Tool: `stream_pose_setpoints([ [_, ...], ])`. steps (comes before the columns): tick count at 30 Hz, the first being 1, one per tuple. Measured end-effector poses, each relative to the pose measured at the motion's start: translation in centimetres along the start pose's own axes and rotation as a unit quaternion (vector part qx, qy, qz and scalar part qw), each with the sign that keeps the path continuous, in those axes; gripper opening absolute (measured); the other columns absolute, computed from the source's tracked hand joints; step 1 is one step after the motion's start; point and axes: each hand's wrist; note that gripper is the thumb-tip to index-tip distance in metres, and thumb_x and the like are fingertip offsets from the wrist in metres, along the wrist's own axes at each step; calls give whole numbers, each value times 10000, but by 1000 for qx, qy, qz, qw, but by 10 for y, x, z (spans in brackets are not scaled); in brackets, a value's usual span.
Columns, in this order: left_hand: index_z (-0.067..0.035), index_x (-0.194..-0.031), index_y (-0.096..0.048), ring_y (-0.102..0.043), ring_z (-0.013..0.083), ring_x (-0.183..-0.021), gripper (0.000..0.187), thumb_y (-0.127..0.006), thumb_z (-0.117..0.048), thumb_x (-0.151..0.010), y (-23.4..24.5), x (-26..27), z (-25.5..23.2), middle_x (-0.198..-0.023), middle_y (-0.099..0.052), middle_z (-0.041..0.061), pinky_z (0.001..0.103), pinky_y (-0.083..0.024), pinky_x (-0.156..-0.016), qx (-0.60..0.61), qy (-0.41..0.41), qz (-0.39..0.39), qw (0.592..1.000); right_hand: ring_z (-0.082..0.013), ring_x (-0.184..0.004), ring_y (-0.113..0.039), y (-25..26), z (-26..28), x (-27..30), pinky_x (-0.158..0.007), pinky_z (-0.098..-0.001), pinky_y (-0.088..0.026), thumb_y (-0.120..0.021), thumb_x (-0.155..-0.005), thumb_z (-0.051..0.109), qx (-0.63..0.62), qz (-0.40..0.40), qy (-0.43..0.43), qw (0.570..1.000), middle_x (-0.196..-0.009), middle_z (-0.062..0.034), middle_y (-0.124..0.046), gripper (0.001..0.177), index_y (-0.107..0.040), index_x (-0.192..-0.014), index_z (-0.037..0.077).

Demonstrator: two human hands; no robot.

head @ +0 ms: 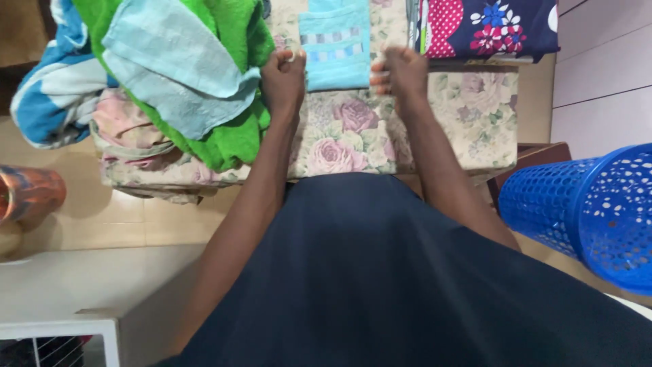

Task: The person folds a light blue towel on a floral tablecloth, then picks up a pink floral towel and begins folding it. The person places the folded blue towel on a stack of other folded towels.

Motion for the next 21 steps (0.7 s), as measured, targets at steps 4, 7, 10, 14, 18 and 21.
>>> stream_pose_setpoints([
  [4,-16,-1069,-713,-737,251,-861,363,-821,-257,-820,-7,8,23,-959,-756,113,359,-585,-774,-106,-122,-34,986,-121,-569,-684,10,-34,19,-458,-266,-497,-754,-919,204,151,-9,-13,988,-819,-66,-738,242,-736,-1077,22],
  [7,-40,-1106,-717,-750,241,-885,393,-810,-259,-793,-11,1,24,-942,-787,96,366,-570,-811,-127,-63,-24,990,-126,-657,-731,8,-34,14,-598,-244,-575,-827,-911,231,298,-29,141,944,-827,-57,-760,292,-774,-1088,5],
  [10,-54,-1126,-720,-764,227,-886,407,-803,-272,-792,-21,-2,21,-935,-799,84,358,-574,-823,-128,-39,-35,990,-125,-838,-767,2,-23,-4,-734,-264,-578,-834,-936,195,303,3,289,908,-940,-50,-797,259,-790,-1107,6],
  [14,-49,-1081,-736,-750,231,-851,399,-829,-285,-772,-23,-3,18,-925,-775,97,354,-567,-792,-161,12,-43,986,-88,-704,-695,-14,-17,-16,-609,-257,-568,-838,-803,239,267,-16,131,954,-814,-40,-743,348,-716,-1039,15],
  [18,-52,-1000,-776,-765,185,-819,319,-829,-274,-778,-20,-3,12,-889,-790,82,325,-577,-786,-130,5,0,992,-84,-641,-649,-19,-17,-17,-601,-248,-518,-825,-835,224,313,-35,95,944,-719,-27,-721,251,-772,-928,-3],
  [21,-56,-986,-780,-774,170,-774,284,-793,-253,-783,-17,5,7,-850,-800,68,312,-598,-765,-91,-51,-5,995,-66,-606,-627,-12,-20,-11,-562,-232,-507,-795,-869,177,265,-12,65,962,-703,2,-714,204,-786,-914,-22],
])
Point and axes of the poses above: each hand's wrist, its own x-axis away from the middle knuckle, its own y-axis out of the back of the hand, z = x × y
